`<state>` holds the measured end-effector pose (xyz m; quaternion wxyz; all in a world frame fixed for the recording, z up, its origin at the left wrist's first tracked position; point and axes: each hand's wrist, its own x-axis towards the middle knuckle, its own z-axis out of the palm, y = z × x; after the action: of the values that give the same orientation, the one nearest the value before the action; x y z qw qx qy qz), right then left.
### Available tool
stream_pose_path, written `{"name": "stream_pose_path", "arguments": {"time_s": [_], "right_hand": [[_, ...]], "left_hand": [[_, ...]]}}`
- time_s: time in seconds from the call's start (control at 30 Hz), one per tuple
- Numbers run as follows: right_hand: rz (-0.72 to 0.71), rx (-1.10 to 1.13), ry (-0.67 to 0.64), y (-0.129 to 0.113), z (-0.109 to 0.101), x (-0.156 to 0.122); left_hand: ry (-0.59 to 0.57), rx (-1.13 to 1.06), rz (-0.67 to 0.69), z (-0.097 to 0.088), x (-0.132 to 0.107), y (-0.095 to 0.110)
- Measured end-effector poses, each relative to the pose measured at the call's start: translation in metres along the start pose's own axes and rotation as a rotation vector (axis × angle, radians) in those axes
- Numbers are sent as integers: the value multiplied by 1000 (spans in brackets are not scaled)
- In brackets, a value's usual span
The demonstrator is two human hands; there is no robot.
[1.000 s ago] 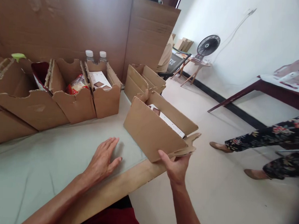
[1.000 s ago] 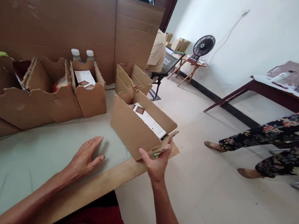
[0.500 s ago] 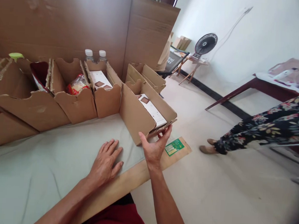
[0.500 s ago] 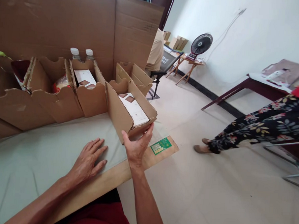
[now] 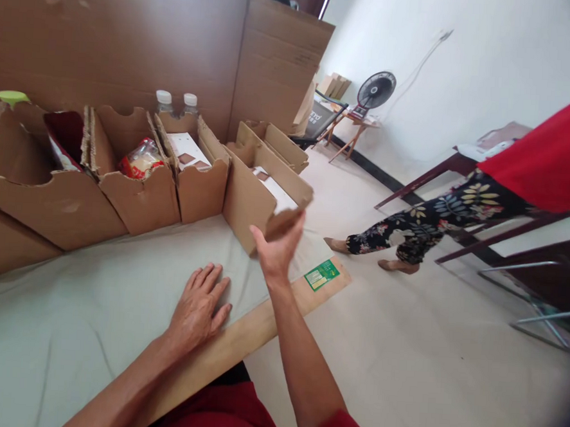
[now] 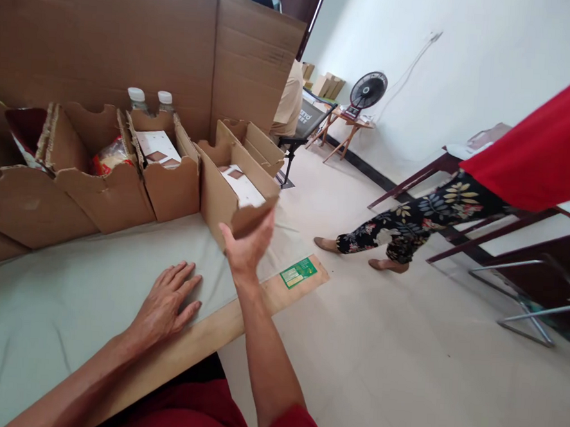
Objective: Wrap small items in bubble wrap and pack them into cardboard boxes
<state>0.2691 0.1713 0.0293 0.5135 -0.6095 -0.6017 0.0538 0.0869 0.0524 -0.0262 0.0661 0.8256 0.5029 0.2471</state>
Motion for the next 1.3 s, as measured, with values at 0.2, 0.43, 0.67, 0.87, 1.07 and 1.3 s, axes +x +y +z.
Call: {"name": "stream_pose_path", "arguments": {"time_s": [0.2, 0.43, 0.67, 0.87, 1.07, 1.3], "right_hand": [[61, -134, -159, -13, 20, 12], [-113, -196, -418, -16, 16, 2], [-134, -215, -521, -18, 35, 30], [-158, -171, -550, -15, 24, 37], [-299, -166, -610, -93, 32, 73], [-398, -423, -735, -145, 38, 90]], "left_hand": [[30, 25, 28, 3, -1, -3], [32, 40, 41, 2, -1, -3], [30, 32, 31, 3, -1, 0], [21, 23, 14, 4, -2, 1], [-24, -4, -14, 4, 1, 1], [66, -188, -137, -15, -4, -5]]}}
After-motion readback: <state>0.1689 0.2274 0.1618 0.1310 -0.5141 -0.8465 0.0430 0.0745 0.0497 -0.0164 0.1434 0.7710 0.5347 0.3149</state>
